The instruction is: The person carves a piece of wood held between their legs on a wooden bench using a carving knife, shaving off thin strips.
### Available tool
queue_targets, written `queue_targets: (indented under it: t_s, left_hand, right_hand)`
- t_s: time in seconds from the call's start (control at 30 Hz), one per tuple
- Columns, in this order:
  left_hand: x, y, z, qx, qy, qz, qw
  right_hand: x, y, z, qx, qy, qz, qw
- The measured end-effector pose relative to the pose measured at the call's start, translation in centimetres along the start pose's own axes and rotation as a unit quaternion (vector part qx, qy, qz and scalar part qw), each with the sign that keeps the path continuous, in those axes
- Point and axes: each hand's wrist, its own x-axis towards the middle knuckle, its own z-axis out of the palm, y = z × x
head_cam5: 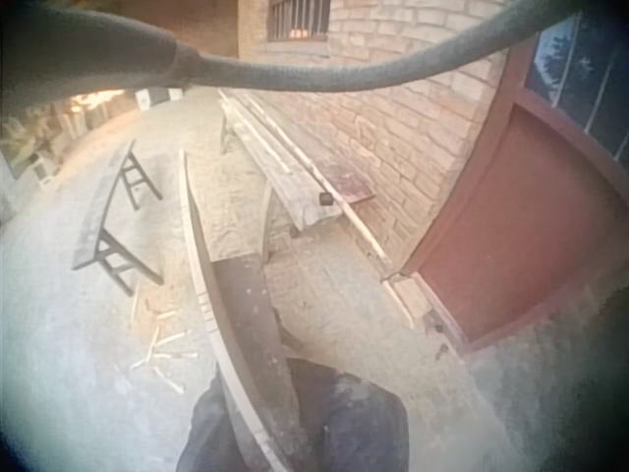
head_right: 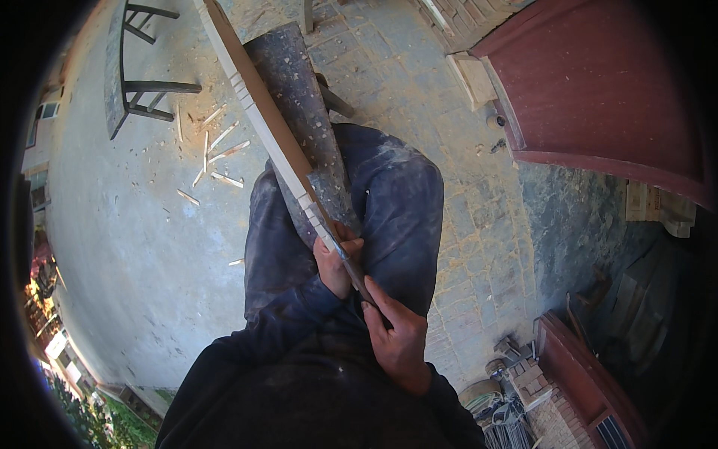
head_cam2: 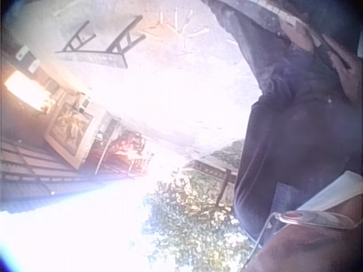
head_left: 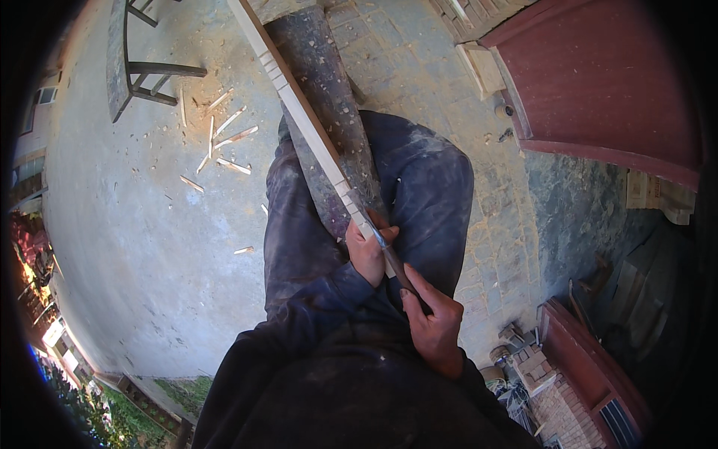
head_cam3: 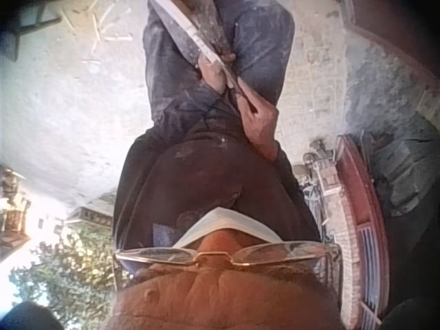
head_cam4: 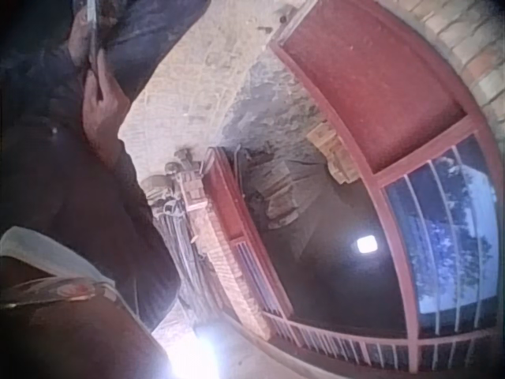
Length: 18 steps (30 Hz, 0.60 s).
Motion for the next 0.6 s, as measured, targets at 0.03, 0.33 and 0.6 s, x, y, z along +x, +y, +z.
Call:
queue_targets:
  t_s: [0.03, 0.33, 0.6]
  left_hand:
    - [0.0, -0.1, 0.0, 0.001, 0.000, 0.002, 1.000]
    - [-0.1, 0.0, -0.1, -0.004, -0.003, -0.004, 1.000]
    - [-0.1, -0.1, 0.1, 0.018, 0.010, 0.001, 1.000]
  right_hand:
    - [-0.1, 0.1, 0.0, 0.000, 0.001, 0.000, 1.000]
    - [0.4, -0.5, 0.0, -0.006, 0.002, -0.014, 1.000]
    - [1.0, -1.2, -0.1, -0.016, 0.000, 0.008, 1.000]
